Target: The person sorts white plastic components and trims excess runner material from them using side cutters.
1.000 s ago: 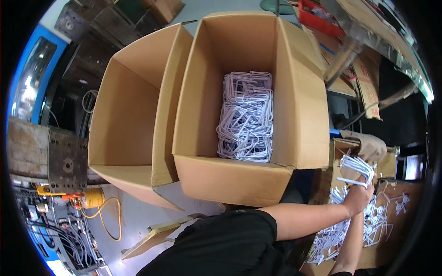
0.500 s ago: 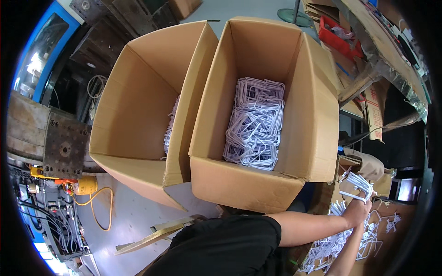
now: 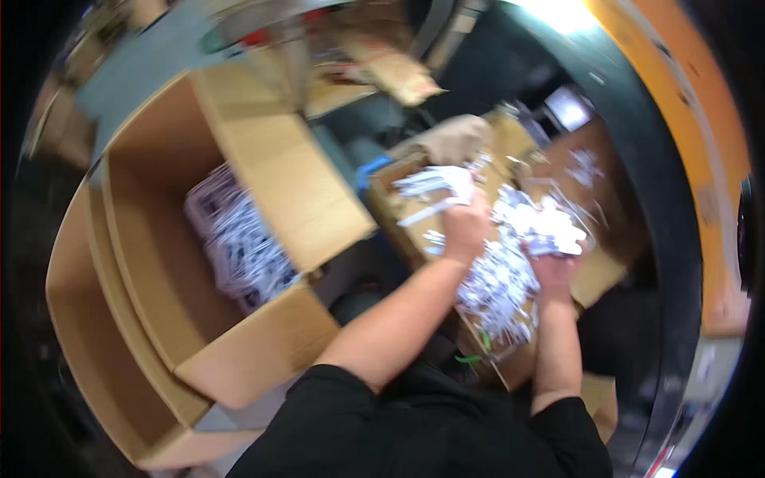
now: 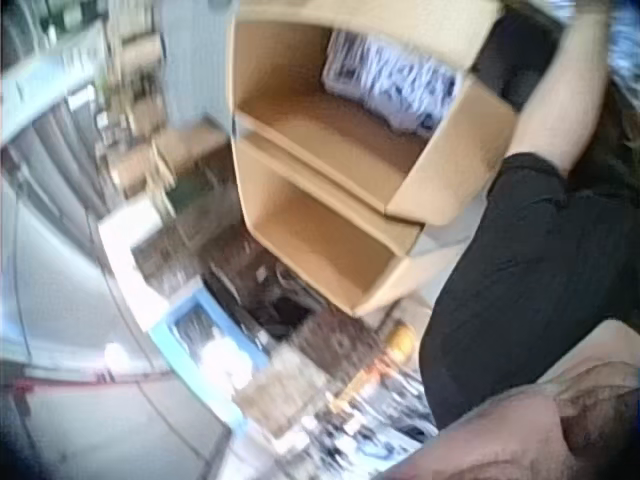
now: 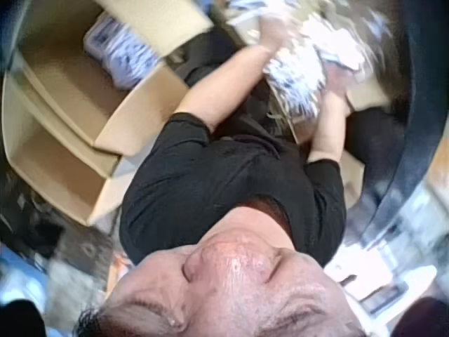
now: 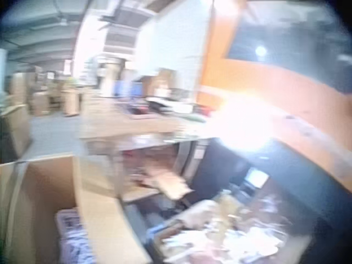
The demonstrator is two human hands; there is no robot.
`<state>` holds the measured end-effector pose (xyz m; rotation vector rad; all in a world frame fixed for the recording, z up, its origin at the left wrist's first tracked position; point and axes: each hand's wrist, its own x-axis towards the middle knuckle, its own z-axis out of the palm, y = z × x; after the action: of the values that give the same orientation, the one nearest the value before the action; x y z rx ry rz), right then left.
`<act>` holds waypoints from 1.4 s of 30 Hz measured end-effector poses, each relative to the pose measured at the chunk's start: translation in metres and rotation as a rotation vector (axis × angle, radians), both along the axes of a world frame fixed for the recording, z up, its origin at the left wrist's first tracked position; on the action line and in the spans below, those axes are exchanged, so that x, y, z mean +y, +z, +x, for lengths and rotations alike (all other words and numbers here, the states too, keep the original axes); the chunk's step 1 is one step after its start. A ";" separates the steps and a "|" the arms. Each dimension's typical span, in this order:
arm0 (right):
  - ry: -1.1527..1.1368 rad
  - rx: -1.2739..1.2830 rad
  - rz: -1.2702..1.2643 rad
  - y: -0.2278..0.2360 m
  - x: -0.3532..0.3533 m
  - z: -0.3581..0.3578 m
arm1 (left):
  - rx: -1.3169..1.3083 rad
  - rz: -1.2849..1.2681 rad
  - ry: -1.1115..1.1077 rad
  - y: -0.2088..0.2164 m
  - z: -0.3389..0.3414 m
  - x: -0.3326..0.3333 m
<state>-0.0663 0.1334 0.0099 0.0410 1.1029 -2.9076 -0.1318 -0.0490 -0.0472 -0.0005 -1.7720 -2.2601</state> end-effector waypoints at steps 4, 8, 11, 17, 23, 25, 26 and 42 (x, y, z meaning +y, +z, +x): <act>-0.017 0.016 -0.199 0.019 -0.005 0.067 | -0.219 0.477 -0.271 0.057 0.024 -0.004; -0.031 0.001 -0.262 0.036 -0.003 0.142 | -0.136 0.258 -0.365 0.049 0.038 0.007; -0.046 0.043 -0.275 0.037 0.000 0.196 | -0.133 0.194 -0.493 0.034 0.040 0.007; -0.247 0.150 -0.160 0.051 0.027 0.331 | -0.088 0.187 -0.549 0.027 0.046 0.029; -0.839 0.073 0.072 0.097 0.026 0.520 | 0.306 -0.402 -0.455 -0.009 0.047 0.061; -1.149 -0.027 0.097 0.109 0.017 0.579 | 0.411 -0.379 -0.446 -0.027 0.044 0.067; -1.213 -0.017 0.136 0.112 0.014 0.615 | 0.636 -0.636 -0.327 -0.036 0.043 0.068; -1.440 -2.153 0.367 -0.068 -0.045 0.868 | 0.612 -1.456 -0.027 -0.051 0.041 0.055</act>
<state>0.8016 0.0888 -0.0579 3.4237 0.7285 -0.7043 -0.0908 0.0055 -0.0980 -0.8430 -2.4571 -0.4080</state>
